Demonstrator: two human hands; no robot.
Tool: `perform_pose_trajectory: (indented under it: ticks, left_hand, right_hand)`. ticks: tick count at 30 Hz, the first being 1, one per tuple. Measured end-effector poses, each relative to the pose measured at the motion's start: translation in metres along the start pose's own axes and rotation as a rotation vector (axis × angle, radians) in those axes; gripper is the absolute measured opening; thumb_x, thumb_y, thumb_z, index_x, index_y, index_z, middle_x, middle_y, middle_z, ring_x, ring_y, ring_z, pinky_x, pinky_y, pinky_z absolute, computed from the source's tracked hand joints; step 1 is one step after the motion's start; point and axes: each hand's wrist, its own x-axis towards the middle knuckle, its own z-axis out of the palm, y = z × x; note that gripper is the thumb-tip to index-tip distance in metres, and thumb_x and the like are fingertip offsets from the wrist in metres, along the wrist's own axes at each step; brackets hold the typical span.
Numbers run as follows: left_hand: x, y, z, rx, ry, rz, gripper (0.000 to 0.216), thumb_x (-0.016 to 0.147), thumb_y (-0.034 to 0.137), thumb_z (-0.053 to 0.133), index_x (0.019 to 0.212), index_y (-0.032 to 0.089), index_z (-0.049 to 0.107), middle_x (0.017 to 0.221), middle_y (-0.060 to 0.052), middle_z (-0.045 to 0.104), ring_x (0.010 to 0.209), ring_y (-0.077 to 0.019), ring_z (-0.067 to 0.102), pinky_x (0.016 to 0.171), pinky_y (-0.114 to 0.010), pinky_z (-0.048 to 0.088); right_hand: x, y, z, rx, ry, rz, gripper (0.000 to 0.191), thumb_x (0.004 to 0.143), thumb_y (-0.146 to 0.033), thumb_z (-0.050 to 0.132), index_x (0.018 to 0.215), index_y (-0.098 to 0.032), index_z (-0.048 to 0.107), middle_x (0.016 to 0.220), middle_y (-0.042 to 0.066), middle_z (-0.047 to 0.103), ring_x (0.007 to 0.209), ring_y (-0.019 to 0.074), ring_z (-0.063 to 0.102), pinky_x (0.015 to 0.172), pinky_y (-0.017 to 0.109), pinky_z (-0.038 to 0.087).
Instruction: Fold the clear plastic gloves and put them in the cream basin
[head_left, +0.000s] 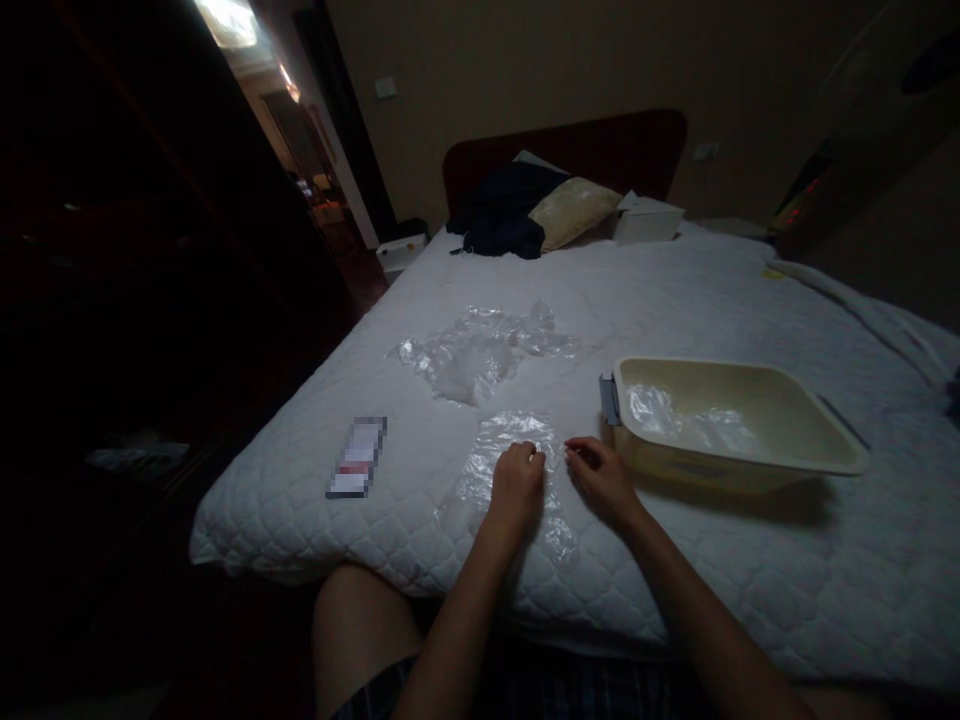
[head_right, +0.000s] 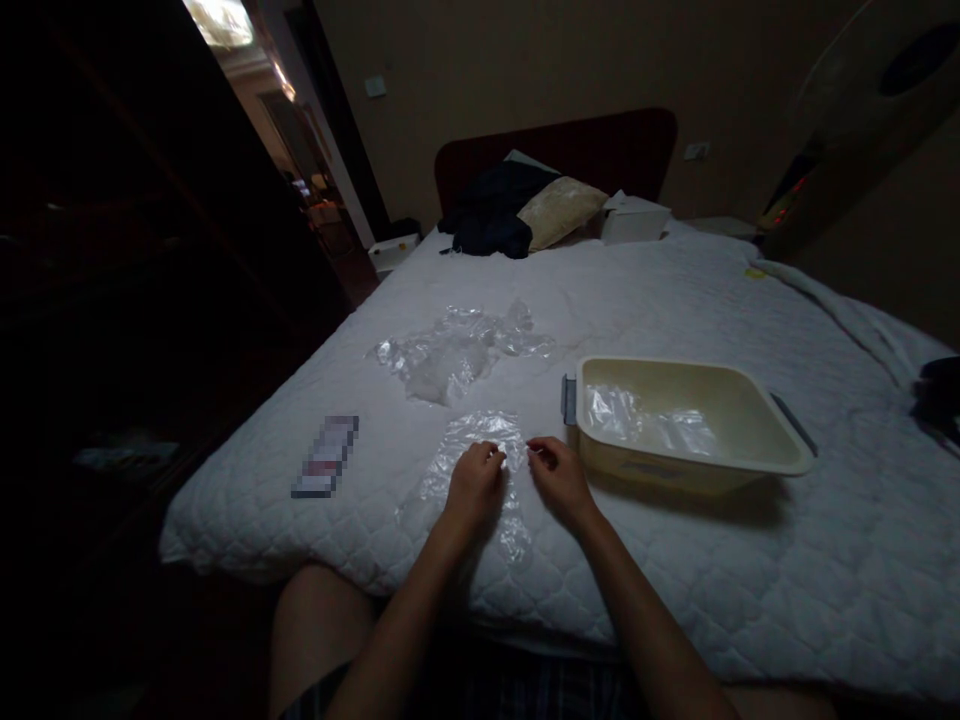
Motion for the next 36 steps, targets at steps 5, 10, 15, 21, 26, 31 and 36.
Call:
perform_pose_trajectory:
  ticks: [5,10,15,21,26,31,36]
  left_hand:
    - [-0.001,-0.007,0.005,0.033,-0.097,0.053,0.012,0.08,0.014,0.047,0.085,0.017,0.057,0.087,-0.006,0.056,0.084,-0.0197,0.05,0.074,-0.033,0.04]
    - [-0.003,-0.013,0.007,-0.134,-0.062,0.015,0.016,0.079,0.011,0.045,0.088,0.017,0.057,0.09,-0.006,0.058,0.088,-0.0186,0.05,0.078,-0.033,0.041]
    - [-0.009,-0.035,-0.017,-0.438,0.039,-0.032,0.028,0.075,0.006,0.045,0.098,0.018,0.056,0.099,-0.005,0.058,0.094,-0.0158,0.05,0.085,-0.029,0.041]
    - [-0.053,-0.099,-0.047,-0.514,0.101,-0.28,0.022,0.078,0.016,0.044,0.093,0.019,0.059,0.093,-0.005,0.06,0.088,-0.0172,0.055,0.081,-0.032,0.043]
    - [-0.087,-0.134,-0.049,-0.64,0.107,-0.437,0.019,0.077,0.023,0.047,0.087,0.017,0.062,0.088,-0.005,0.063,0.085,-0.0173,0.057,0.079,-0.03,0.044]
    - [-0.095,-0.141,-0.049,-0.737,0.118,-0.452,0.018,0.077,0.024,0.049,0.087,0.016,0.062,0.089,-0.005,0.064,0.087,-0.0171,0.057,0.081,-0.03,0.044]
    - [-0.098,-0.145,-0.046,-0.801,0.145,-0.441,0.018,0.078,0.024,0.048,0.088,0.016,0.061,0.089,-0.006,0.063,0.086,-0.0166,0.058,0.081,-0.03,0.044]
  right_hand:
    - [0.007,0.001,0.003,0.404,-0.186,0.363,0.025,0.067,-0.036,0.065,0.084,-0.017,0.062,0.077,0.007,0.066,0.067,0.0175,0.063,0.063,0.031,0.05]
    - [0.01,0.013,0.0,0.516,-0.156,0.423,0.022,0.069,-0.034,0.064,0.084,-0.017,0.063,0.081,0.008,0.067,0.073,0.0171,0.064,0.066,0.029,0.052]
    - [0.006,0.013,-0.003,0.524,-0.116,0.382,0.029,0.065,-0.035,0.068,0.087,-0.017,0.062,0.084,0.006,0.066,0.073,0.0156,0.063,0.061,0.026,0.051]
    - [0.002,0.015,0.001,0.392,0.006,0.266,0.032,0.063,-0.041,0.067,0.084,-0.016,0.061,0.075,0.005,0.064,0.063,0.0141,0.059,0.057,0.028,0.049]
    - [-0.014,-0.018,0.03,-0.213,0.073,-0.062,0.027,0.075,-0.038,0.055,0.088,-0.016,0.06,0.08,0.007,0.063,0.07,0.0177,0.059,0.065,0.031,0.048]
    - [-0.043,-0.052,0.087,-0.666,-0.319,-0.799,0.021,0.084,-0.022,0.044,0.097,-0.015,0.059,0.089,0.011,0.064,0.082,0.0194,0.059,0.071,0.033,0.047]
    - [-0.062,-0.043,0.134,-0.913,-0.469,-1.106,0.02,0.083,-0.012,0.045,0.097,-0.011,0.059,0.087,0.011,0.065,0.082,0.0203,0.059,0.072,0.034,0.047]
